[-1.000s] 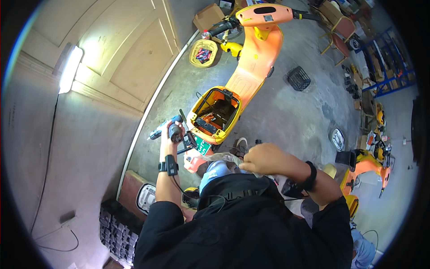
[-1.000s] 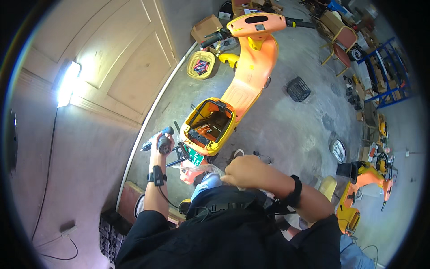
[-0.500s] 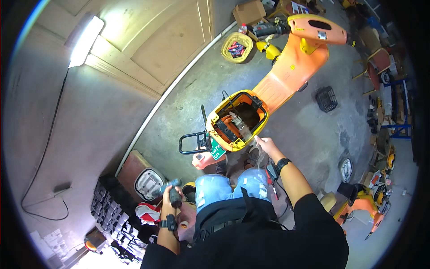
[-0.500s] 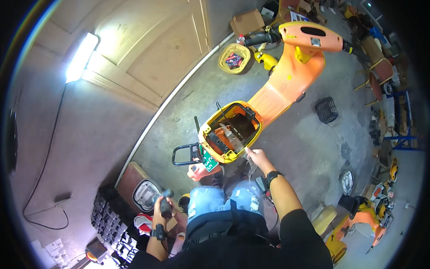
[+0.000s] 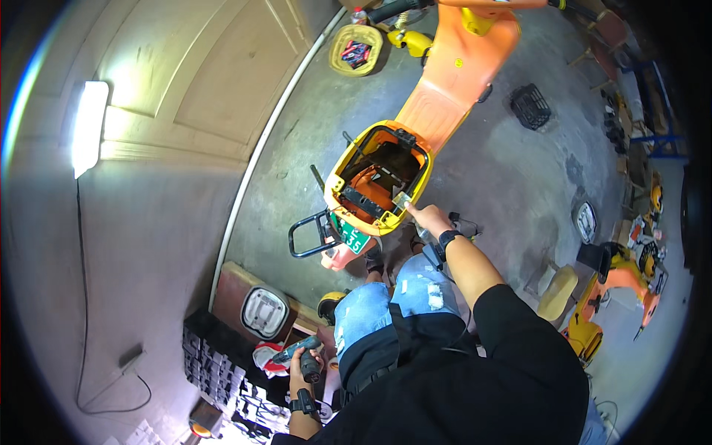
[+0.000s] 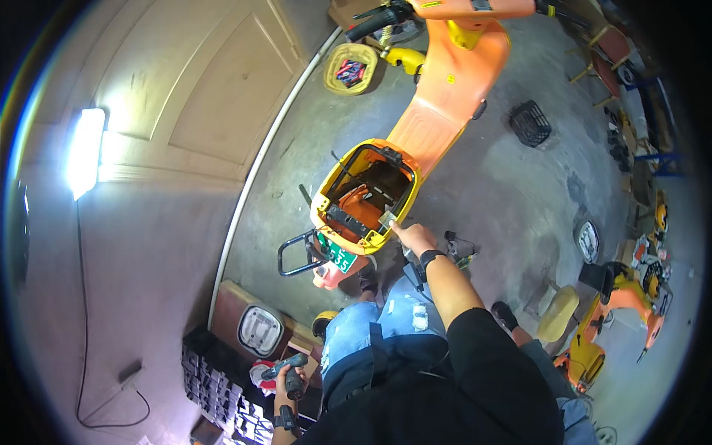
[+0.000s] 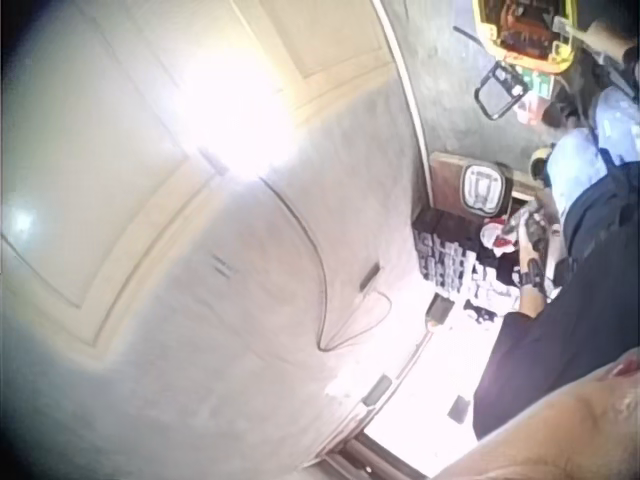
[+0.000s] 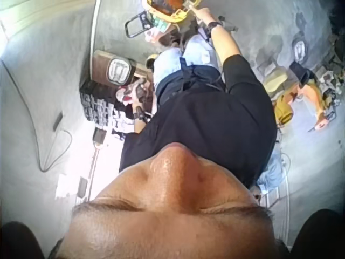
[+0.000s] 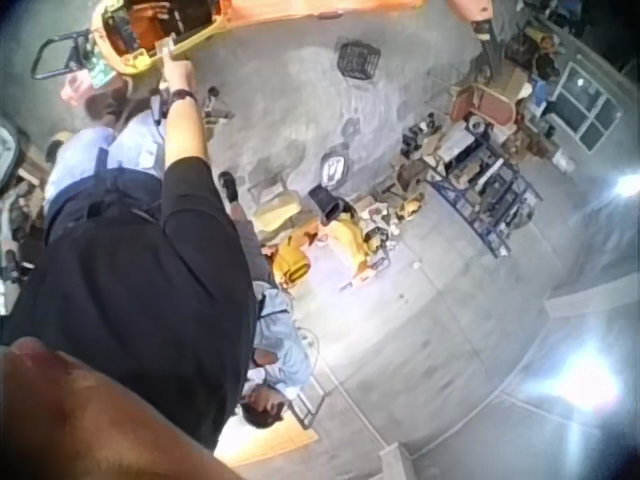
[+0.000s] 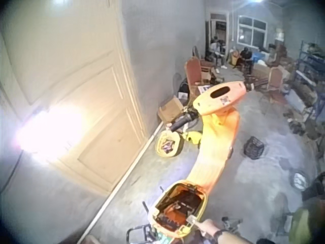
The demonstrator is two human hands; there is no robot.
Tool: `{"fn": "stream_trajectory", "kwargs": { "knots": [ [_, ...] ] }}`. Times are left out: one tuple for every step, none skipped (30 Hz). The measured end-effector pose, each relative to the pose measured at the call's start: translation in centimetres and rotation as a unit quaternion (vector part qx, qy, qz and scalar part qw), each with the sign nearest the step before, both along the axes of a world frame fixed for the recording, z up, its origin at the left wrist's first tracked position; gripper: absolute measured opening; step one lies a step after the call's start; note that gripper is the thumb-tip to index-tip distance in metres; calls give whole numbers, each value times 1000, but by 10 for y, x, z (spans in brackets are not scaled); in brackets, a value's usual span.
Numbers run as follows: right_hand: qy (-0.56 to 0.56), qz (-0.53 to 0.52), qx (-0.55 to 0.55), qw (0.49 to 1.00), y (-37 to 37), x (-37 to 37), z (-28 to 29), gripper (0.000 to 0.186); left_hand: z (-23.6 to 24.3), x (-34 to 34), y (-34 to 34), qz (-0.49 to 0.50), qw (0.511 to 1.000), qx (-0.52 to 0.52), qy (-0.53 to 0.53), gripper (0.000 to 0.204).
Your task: Repairing a yellow electric motorcycle using a drill and other tools.
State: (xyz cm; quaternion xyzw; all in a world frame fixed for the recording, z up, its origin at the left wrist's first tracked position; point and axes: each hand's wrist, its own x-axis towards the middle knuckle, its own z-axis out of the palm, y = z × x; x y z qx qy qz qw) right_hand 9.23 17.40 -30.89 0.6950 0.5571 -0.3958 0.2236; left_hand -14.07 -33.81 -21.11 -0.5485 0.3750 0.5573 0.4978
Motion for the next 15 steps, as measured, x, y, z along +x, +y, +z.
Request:
{"fn": "stream_trajectory", "kwargs": {
  "knots": [
    [-21,9,-2,1000,-2,2,7,85,-2,-6,5,-29,999,14,8,23],
    [-16,-8,1,1000,-4,8,12,85,-4,-12,12,-42,999,21,9,23],
    [-11,-19,15,1000,-8,16,15,84,-3,-19,20,-67,997,45,5,24],
    [-22,-36,26,999,-9,27,16,83,-3,-27,31,-95,993,70,1,24],
    [-24,-49,7,998,-9,40,15,80,1,-34,41,-156,983,96,9,26],
    [-18,-62,13,998,-10,53,14,80,5,-42,52,-189,977,97,27,26],
    [11,-61,14,998,-10,69,12,80,10,-50,65,-233,965,117,24,26],
    [27,-58,10,998,-10,85,11,80,14,-56,81,-276,950,144,17,27],
    [40,-94,-20,995,-9,98,10,82,18,-61,97,-286,952,109,2,28],
    [68,-118,-31,990,-8,110,10,88,22,-64,112,-321,939,122,32,30],
    [88,-102,-10,991,-8,116,10,90,28,-69,127,-370,911,175,45,31],
    [67,-90,-3,994,-9,118,11,92,33,-72,139,-422,881,204,56,32],
    [93,-97,2,991,-10,117,12,92,36,-71,152,-424,887,165,82,30],
    [107,-92,21,990,-11,111,14,92,38,-69,161,-425,891,118,108,29],
    [115,-85,35,989,-13,103,15,93,42,-68,169,-422,892,134,93,30]
  ]
}}
